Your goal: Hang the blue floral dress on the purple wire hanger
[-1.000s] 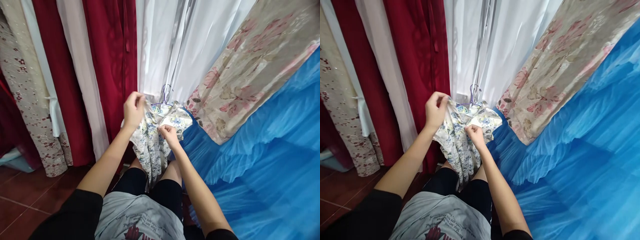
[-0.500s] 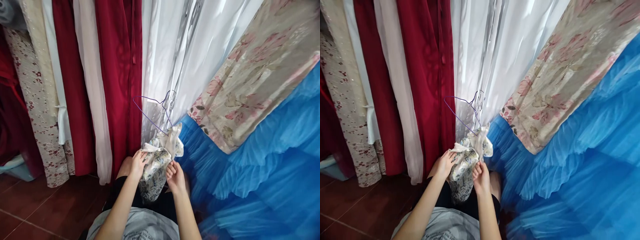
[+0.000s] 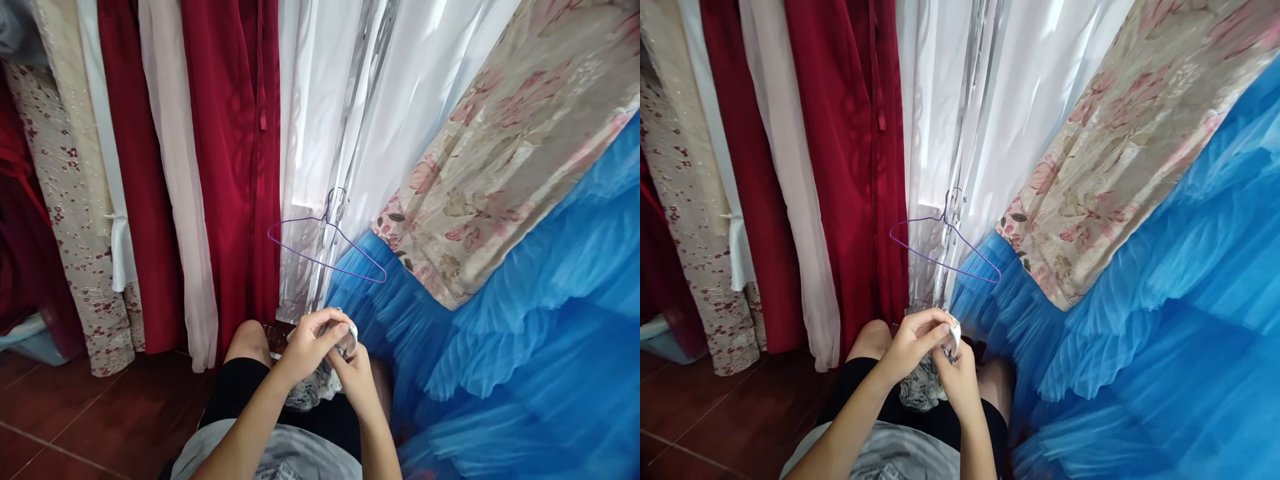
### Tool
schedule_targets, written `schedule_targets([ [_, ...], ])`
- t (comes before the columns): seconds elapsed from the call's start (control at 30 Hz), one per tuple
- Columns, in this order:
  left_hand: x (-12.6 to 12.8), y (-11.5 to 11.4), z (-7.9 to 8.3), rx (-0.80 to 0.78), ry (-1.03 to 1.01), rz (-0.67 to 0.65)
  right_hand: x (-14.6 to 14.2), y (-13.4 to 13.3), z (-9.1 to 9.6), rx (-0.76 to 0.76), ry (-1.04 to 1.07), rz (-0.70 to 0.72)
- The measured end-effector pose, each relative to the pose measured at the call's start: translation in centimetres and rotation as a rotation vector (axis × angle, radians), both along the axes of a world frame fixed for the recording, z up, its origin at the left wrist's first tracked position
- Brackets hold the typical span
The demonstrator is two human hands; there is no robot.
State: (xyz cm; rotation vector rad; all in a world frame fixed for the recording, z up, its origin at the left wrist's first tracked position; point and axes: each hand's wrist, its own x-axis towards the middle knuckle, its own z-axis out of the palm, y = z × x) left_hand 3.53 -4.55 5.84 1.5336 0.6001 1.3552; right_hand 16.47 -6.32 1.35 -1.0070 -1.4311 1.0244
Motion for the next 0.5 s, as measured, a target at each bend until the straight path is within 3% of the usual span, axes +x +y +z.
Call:
schedule_targets([
  [0.13, -1.0, 0.7, -0.9, 0.096, 0.118, 0.135, -0.5, -1.2, 0.2, -0.071, 0.107, -0.025],
  [0.2, -1.8, 1.0, -1.6, 0.061, 0.189, 0.004, -0.4, -1.8, 0.0, -0.145, 0.239, -0.073],
  [0.27, -2.6, 1.1, -2.1, -0.016, 0.242, -0.221, 0.1, -2.3, -0.1, -0.241, 0.437, -0.085],
  [0.37, -3.6, 0.9, -2.0, -0.083, 0.332, -0.518, 1.4, -3.3, 0.4, -0.351, 0.668, -0.003],
  [0.43, -3.9, 0.4, -1.8, -0.036, 0.439, -0.628, 2.2, -4.2, 0.8, -0.411, 0.698, 0.085],
  [0.5, -3.7, -0.5, -1.9, 0.052, 0.507, -0.647, 2.7, -5.2, 1.2, -0.455, 0.678, 0.181],
])
